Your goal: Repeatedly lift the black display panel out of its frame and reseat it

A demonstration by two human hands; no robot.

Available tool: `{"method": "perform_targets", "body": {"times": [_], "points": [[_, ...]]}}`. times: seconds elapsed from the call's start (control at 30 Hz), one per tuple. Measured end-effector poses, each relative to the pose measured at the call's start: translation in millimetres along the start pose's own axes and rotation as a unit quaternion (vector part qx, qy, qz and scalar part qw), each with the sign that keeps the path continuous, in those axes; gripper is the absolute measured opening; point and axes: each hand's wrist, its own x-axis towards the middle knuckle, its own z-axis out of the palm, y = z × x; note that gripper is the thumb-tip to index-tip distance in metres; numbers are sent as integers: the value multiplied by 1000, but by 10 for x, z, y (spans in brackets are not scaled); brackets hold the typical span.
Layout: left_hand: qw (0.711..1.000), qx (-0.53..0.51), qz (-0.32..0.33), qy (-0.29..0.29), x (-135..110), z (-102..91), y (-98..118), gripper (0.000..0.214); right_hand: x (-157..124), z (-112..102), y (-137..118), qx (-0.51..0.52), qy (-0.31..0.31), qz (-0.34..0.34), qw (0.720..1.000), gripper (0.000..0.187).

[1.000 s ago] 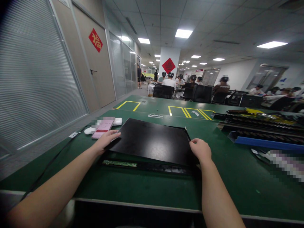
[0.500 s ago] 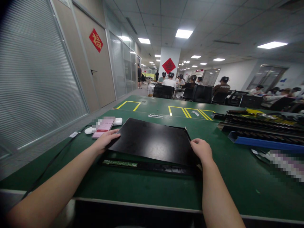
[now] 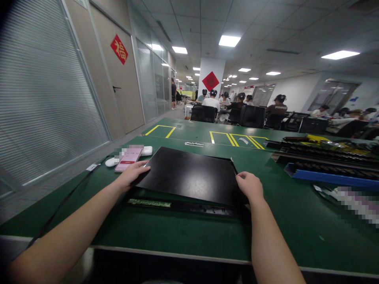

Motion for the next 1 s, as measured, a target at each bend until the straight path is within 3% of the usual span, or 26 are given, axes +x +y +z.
{"method": "perform_targets", "body": {"times": [1.0], "points": [[1000, 10, 1, -18, 17, -8, -19, 36, 59, 27, 59, 13, -6, 16, 1000, 31]]}}
